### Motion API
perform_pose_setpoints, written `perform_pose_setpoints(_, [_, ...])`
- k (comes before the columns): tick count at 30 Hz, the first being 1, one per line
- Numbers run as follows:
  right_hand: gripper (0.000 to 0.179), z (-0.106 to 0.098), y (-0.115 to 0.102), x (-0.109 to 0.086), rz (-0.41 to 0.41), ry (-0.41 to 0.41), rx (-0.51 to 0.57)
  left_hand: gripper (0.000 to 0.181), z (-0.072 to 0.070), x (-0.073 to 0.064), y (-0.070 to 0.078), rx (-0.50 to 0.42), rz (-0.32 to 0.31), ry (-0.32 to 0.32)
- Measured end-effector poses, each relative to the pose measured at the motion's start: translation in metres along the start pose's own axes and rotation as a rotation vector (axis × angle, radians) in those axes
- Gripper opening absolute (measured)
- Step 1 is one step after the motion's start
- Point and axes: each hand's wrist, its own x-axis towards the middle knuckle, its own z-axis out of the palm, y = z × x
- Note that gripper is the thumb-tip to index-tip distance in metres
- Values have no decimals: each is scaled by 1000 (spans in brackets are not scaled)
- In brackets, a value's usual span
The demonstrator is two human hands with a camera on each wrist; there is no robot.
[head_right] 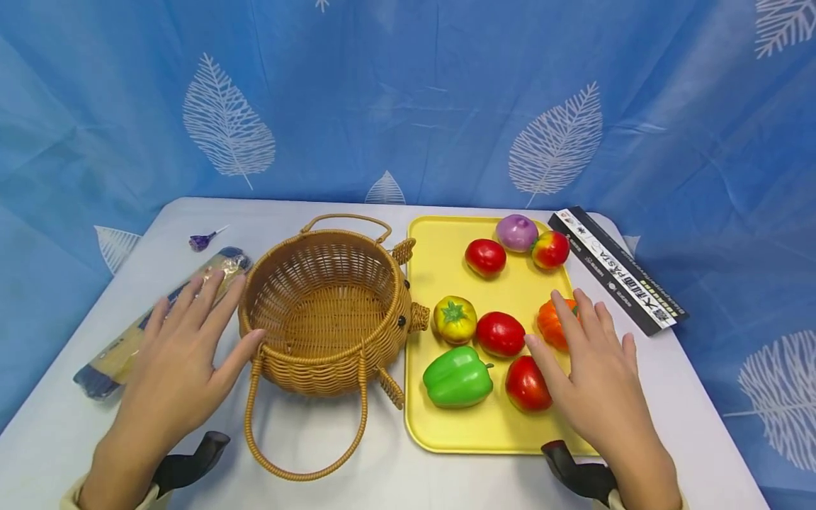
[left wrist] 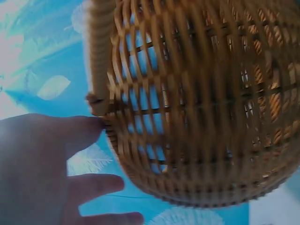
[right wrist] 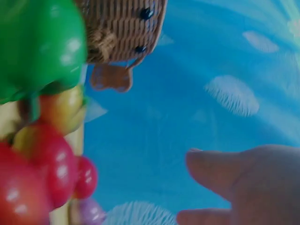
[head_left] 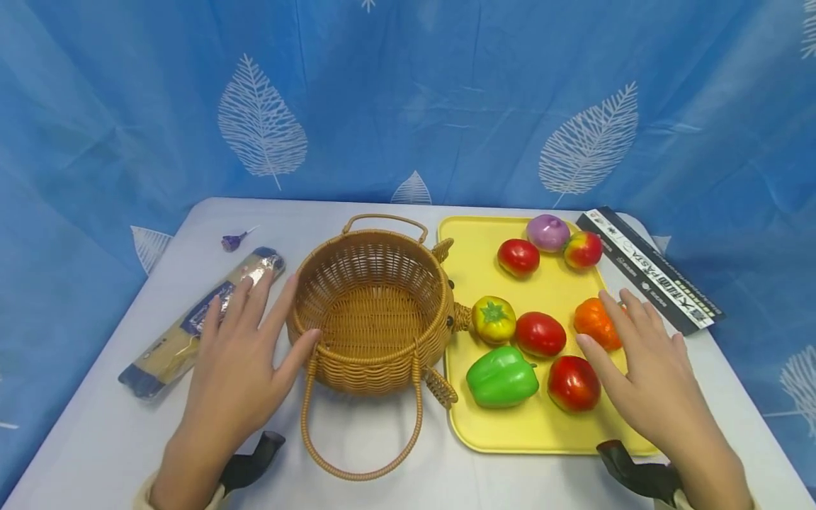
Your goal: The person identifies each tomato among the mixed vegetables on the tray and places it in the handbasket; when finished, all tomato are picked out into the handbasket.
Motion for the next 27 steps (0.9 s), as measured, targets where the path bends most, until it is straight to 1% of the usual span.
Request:
perform_pose_setpoints(3, [74,5,9,-8,60,69,30,71,6,-2,-3,-109,-3,53])
perform_pose_setpoints(6, [64,11,16,-17,110,172,74,67,15,-3,-5,-265,-16,109])
perform_pose_setpoints(8, [56,17,21,-21,128,236,121,65,22,-3,-7,-356,-19,145])
perform_pose_setpoints(11, [46,28,28,-27,150,300,183,64,31,-3,-9,-441,-28,178])
perform_pose_setpoints(16, [39,52,39,-38,180,361,312,58,42,-3,-10,-534,-48,233])
perform_pose_setpoints(19, [38,65,44,-44,172,394,399,52,48,-2,-11,-599,-33,279])
perform_pose_setpoints(21, [37,72,46,-45,166,400,438,49,53,-1,-11,-643,-19,310])
perform_pose_setpoints(24, [37,78,49,-44,129,382,501,44,59,-2,-12,-706,-18,340])
perform_pose_setpoints(27, [39,82,51,-44,77,333,601,42,64,-2,-12,-747,-5,385])
